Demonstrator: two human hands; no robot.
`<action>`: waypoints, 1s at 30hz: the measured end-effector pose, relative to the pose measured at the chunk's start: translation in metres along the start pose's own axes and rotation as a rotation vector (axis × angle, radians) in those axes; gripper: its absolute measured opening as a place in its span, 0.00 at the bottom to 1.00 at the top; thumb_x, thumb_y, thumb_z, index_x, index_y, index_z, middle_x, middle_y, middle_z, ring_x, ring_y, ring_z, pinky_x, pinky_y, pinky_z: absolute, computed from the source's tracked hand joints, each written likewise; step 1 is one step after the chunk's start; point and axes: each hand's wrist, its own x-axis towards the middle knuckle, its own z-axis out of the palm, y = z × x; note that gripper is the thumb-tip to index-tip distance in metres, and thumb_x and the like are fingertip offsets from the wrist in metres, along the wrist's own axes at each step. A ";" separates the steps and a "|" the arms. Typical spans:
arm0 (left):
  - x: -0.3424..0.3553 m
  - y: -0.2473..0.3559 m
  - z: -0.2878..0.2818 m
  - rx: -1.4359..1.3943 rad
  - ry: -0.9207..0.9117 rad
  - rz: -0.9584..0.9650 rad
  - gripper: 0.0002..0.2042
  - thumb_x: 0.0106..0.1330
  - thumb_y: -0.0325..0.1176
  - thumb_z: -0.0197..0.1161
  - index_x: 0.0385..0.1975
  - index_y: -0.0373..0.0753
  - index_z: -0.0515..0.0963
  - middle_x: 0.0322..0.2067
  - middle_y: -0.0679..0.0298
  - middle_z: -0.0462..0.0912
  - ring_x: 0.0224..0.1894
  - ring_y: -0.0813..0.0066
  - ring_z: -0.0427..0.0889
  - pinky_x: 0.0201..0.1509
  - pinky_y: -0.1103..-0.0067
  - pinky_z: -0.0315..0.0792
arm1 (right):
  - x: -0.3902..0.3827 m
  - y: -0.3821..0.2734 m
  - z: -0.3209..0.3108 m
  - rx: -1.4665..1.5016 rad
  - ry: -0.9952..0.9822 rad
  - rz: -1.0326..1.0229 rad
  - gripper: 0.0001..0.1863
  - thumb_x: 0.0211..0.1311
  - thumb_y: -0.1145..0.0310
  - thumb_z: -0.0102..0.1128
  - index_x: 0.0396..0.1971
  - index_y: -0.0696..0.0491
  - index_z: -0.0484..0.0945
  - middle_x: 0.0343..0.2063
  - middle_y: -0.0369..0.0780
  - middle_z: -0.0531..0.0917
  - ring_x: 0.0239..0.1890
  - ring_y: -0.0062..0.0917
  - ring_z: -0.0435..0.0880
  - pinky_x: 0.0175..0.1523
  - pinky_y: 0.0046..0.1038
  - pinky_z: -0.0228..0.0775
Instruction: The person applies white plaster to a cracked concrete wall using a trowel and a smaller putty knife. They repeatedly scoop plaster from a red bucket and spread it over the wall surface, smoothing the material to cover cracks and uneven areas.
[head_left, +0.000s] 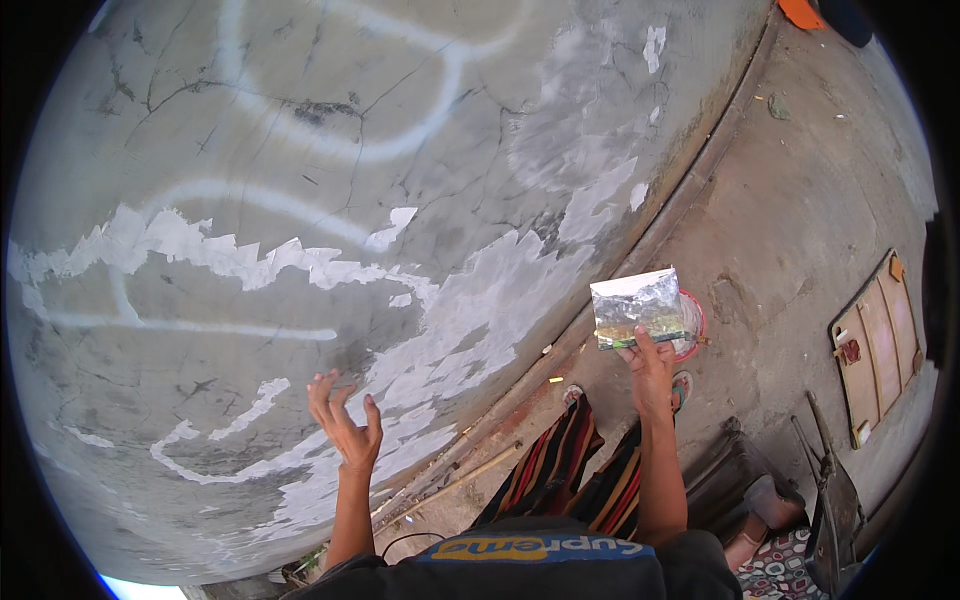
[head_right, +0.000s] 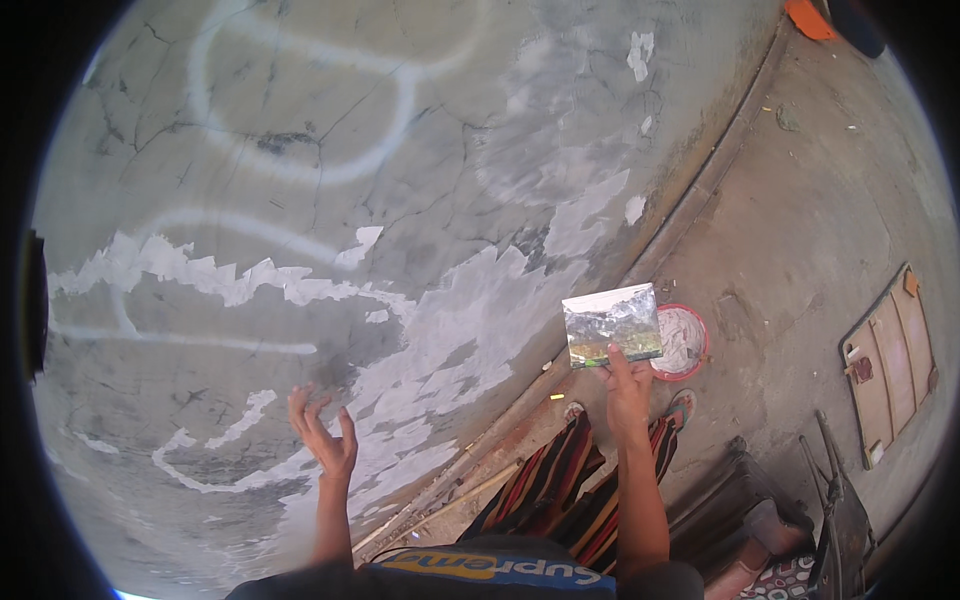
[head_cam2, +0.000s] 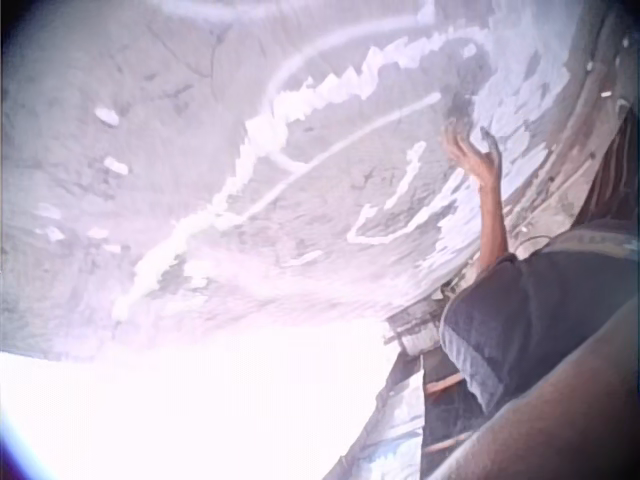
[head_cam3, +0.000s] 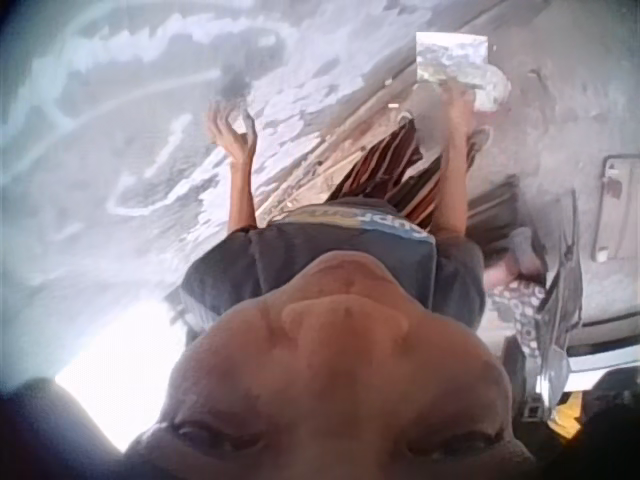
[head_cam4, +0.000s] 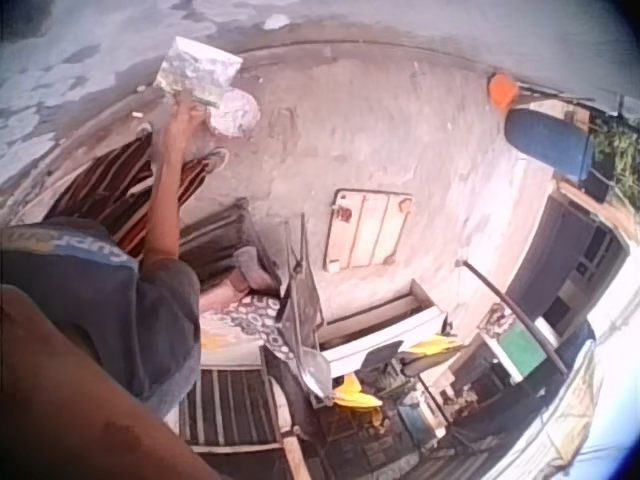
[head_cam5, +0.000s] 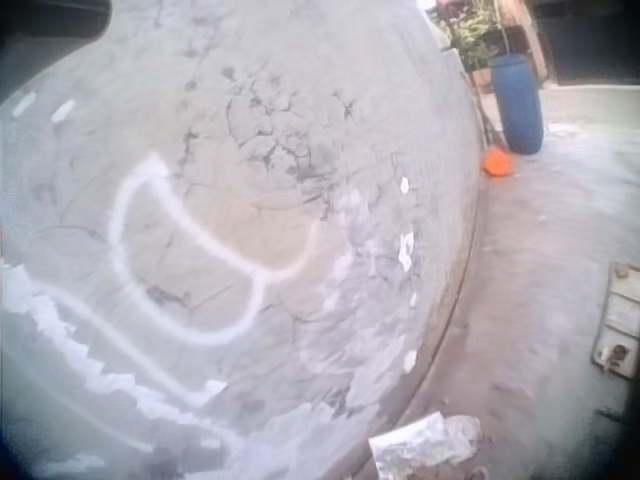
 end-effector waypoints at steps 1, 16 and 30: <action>0.010 -0.022 -0.015 0.107 0.116 0.032 0.14 0.60 0.25 0.58 0.46 0.38 0.68 0.58 0.52 0.65 0.67 0.47 0.56 0.68 0.52 0.50 | -0.002 0.010 0.015 -0.029 0.008 -0.051 0.13 0.66 0.68 0.57 0.44 0.62 0.75 0.40 0.40 0.80 0.40 0.22 0.81 0.46 0.31 0.77; 0.048 -0.164 -0.036 0.476 0.634 0.391 0.18 0.70 0.43 0.47 0.55 0.44 0.61 0.63 0.46 0.59 0.66 0.48 0.61 0.69 0.49 0.48 | 0.042 0.120 0.216 -0.646 0.095 -1.171 0.25 0.57 0.83 0.49 0.58 0.65 0.68 0.55 0.53 0.74 0.58 0.46 0.74 0.60 0.35 0.68; 0.047 -0.141 -0.041 0.537 0.473 0.246 0.23 0.64 0.42 0.51 0.54 0.33 0.63 0.54 0.53 0.69 0.62 0.43 0.62 0.65 0.43 0.50 | 0.049 0.132 0.237 -1.005 0.024 -1.180 0.36 0.41 0.87 0.54 0.58 0.57 0.71 0.57 0.51 0.74 0.57 0.44 0.75 0.54 0.32 0.75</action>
